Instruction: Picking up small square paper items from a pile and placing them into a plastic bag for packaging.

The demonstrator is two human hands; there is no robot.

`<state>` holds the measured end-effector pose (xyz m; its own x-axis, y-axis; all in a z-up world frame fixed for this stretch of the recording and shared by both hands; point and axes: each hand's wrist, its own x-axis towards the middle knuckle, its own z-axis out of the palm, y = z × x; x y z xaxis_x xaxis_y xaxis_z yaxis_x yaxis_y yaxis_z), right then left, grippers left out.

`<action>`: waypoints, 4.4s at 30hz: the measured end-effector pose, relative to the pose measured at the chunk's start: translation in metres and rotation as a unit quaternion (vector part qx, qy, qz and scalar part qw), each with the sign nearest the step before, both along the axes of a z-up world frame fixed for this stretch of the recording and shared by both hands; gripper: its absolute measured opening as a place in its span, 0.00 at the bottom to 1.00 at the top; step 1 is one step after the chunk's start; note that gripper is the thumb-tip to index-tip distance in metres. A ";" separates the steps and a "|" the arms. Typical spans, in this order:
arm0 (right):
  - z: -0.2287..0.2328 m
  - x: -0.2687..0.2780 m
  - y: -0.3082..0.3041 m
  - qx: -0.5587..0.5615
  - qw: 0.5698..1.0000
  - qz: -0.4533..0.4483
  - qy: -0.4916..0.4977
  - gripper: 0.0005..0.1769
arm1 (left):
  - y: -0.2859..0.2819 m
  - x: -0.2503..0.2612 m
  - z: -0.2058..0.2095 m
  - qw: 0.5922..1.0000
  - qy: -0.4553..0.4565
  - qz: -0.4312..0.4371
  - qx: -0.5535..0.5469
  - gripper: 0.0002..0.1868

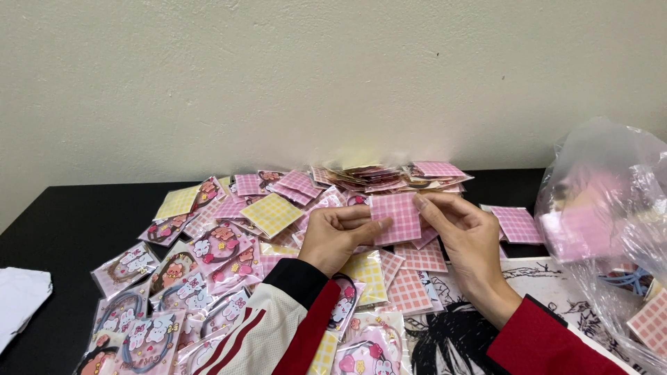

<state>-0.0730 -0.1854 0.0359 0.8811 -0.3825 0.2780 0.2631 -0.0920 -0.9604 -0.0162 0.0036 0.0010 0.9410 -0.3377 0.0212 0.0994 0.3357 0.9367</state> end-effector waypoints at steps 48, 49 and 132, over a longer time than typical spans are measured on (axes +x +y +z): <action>-0.004 0.006 -0.013 0.043 0.998 0.018 0.047 0.13 | 0.003 -0.008 0.022 0.999 0.044 0.016 0.028 0.15; -0.002 0.006 -0.013 0.042 0.998 0.018 0.047 0.13 | 0.002 -0.006 0.020 0.999 0.043 0.016 0.028 0.15; 0.236 -0.092 -0.233 -0.484 0.862 0.061 0.138 0.14 | -0.018 -0.015 0.042 0.989 0.094 0.114 0.020 0.21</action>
